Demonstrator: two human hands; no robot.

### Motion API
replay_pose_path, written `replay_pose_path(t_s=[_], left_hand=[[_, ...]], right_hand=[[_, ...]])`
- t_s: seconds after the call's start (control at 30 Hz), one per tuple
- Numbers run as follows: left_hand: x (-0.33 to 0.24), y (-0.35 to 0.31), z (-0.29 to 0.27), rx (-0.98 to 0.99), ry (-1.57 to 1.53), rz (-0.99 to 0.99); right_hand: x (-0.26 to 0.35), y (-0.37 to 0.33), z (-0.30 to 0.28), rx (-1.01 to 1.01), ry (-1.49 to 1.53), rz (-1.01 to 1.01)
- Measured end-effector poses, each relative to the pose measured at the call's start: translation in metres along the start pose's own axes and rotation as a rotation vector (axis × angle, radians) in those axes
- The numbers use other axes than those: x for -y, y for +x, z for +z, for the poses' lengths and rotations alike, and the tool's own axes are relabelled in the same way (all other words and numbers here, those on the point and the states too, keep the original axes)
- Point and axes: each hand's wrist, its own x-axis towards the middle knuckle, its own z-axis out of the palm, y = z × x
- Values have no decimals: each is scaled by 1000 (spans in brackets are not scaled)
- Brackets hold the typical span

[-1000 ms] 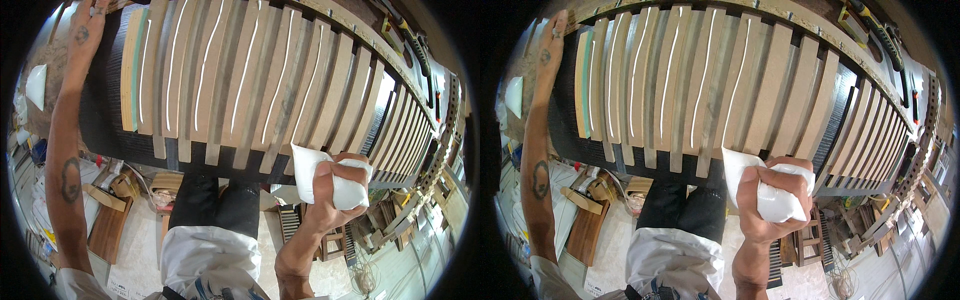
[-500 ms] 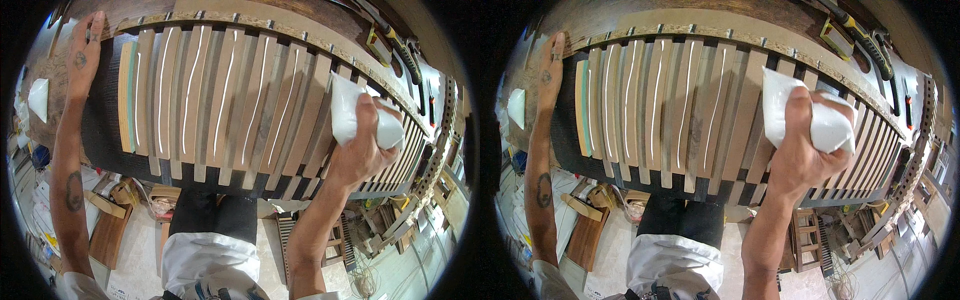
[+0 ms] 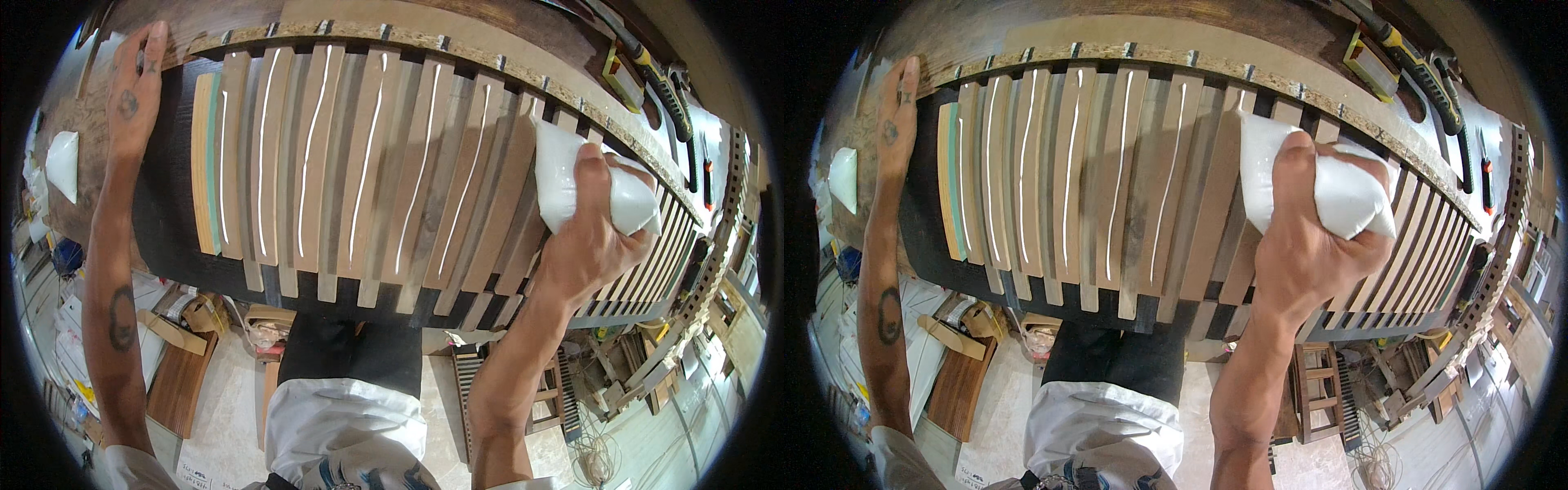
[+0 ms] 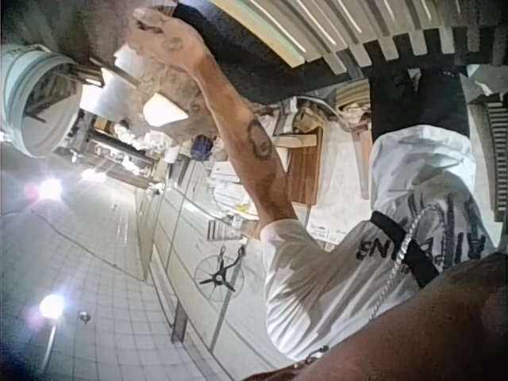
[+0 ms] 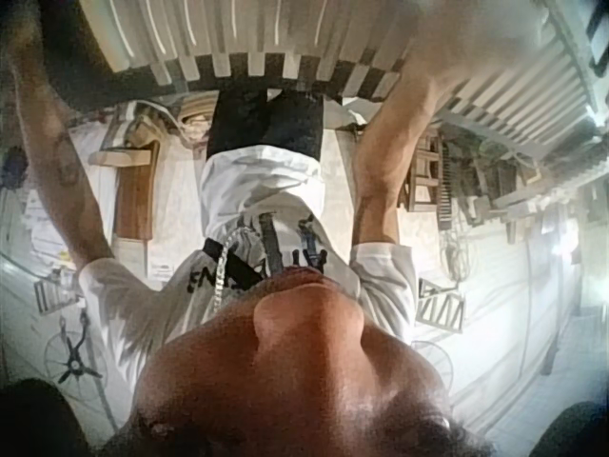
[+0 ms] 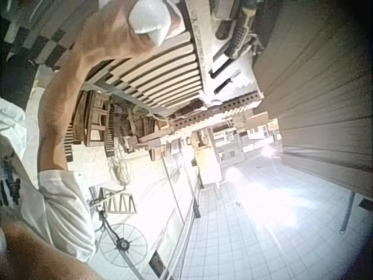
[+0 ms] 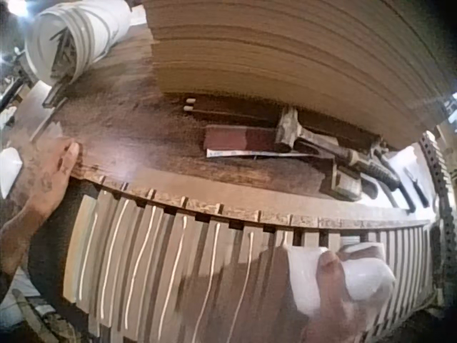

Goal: The person applies glue from a bottle onto wooden slats, positions a wooden panel on top of them, strikes the panel with a hammer, and then secures the assembly using a pneumatic nail gun.

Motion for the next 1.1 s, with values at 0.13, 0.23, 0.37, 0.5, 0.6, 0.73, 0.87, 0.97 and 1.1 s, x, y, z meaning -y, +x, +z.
replay_pose_path(t_s=[0.13, 0.23, 0.37, 0.5, 0.6, 0.73, 0.87, 0.97, 1.1], left_hand=[[2, 0, 1, -4, 5, 14], [1, -1, 2, 1, -32, 24], [41, 10, 9, 26, 25, 40], [19, 6, 3, 16, 29, -3], [13, 10, 8, 16, 4, -25], [27, 16, 14, -23, 19, 4], [35, 16, 13, 2, 26, 13], [42, 17, 19, 21, 3, 32], [11, 3, 14, -10, -10, 34]], right_hand=[[-11, -14, -16, 20, -23, -46], [-6, -26, -25, 16, -27, -20], [-6, -46, -37, 22, -18, 19], [-6, -62, -51, 31, -69, 18], [-6, -75, -62, 35, -73, 12], [-5, -91, -79, 74, -127, -46], [-2, -103, -89, 102, -148, 24], [1, -101, -90, 123, -156, 48], [12, -82, -97, 47, -25, 121]])
